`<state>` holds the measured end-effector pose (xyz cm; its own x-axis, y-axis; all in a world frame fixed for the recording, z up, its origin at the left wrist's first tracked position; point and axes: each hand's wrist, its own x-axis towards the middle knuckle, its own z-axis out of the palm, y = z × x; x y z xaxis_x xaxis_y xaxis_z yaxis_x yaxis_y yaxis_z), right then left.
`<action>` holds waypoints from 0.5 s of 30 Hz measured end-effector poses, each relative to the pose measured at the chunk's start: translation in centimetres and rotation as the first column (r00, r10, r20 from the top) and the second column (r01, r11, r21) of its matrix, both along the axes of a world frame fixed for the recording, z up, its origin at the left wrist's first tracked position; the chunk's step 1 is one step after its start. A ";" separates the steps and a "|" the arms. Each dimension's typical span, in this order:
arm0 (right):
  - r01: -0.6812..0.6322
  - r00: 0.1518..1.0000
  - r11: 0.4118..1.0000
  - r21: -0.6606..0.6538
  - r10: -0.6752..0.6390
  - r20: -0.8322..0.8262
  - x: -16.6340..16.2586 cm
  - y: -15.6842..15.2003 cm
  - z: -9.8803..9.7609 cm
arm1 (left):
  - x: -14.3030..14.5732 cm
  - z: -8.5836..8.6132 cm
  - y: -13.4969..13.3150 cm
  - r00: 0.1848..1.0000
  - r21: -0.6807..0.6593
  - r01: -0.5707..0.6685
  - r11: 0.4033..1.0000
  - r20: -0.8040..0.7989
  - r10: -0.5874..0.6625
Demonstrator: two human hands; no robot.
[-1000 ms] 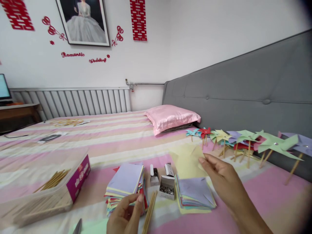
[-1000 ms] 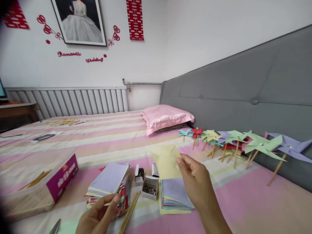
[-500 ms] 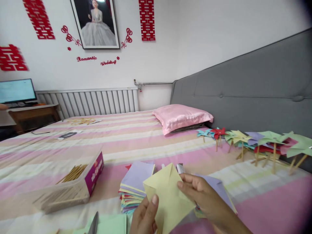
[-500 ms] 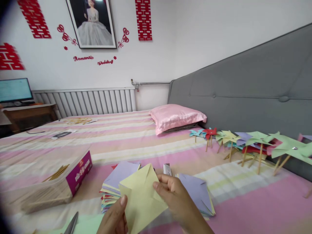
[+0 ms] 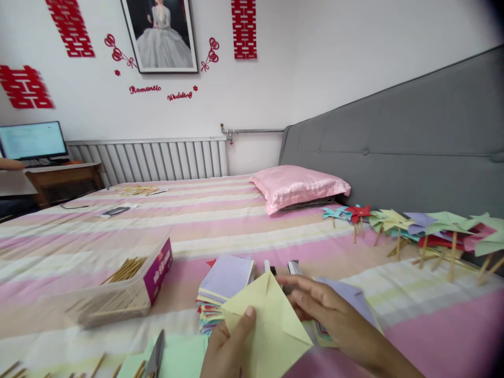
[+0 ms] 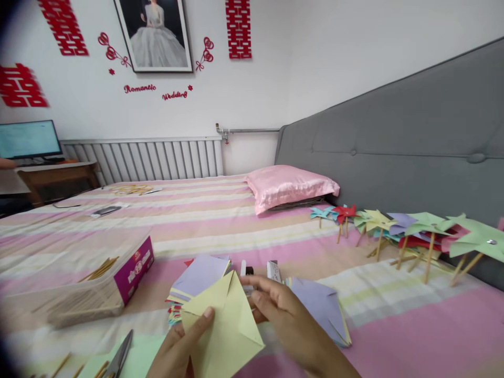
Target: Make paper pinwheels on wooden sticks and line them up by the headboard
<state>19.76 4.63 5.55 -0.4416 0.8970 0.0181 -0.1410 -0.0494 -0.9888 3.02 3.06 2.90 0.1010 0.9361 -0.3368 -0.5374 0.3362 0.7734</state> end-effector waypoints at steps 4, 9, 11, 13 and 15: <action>-0.043 0.990 0.985 0.167 0.020 0.139 1.6 -0.4 0.5 | -0.1 0.3 -0.1 0.999 -0.029 0.021 0.999 0.045 -0.020; -0.104 0.902 0.969 0.223 -0.003 0.433 2.5 -1.3 1.2 | -0.1 0.2 -0.3 0.990 -0.015 0.105 0.994 0.093 -0.103; -0.150 0.885 0.959 0.239 0.022 0.466 2.3 -1.5 1.5 | -0.1 0.1 -0.4 0.982 -0.016 0.166 0.986 0.091 -0.164; -0.208 0.885 0.949 0.235 0.081 0.458 2.0 -1.6 1.7 | -0.1 0.0 -0.5 0.976 -0.015 0.208 0.978 0.071 -0.206; -0.230 0.887 0.948 0.221 0.110 0.448 1.8 -1.6 1.8 | -0.1 0.0 -0.6 0.974 -0.003 0.224 0.975 0.042 -0.224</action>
<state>21.53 3.06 7.34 -0.6050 0.7961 0.0161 0.2821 0.2332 -0.9306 2.91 2.43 2.94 0.3219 0.8855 -0.3349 -0.4794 0.4575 0.7489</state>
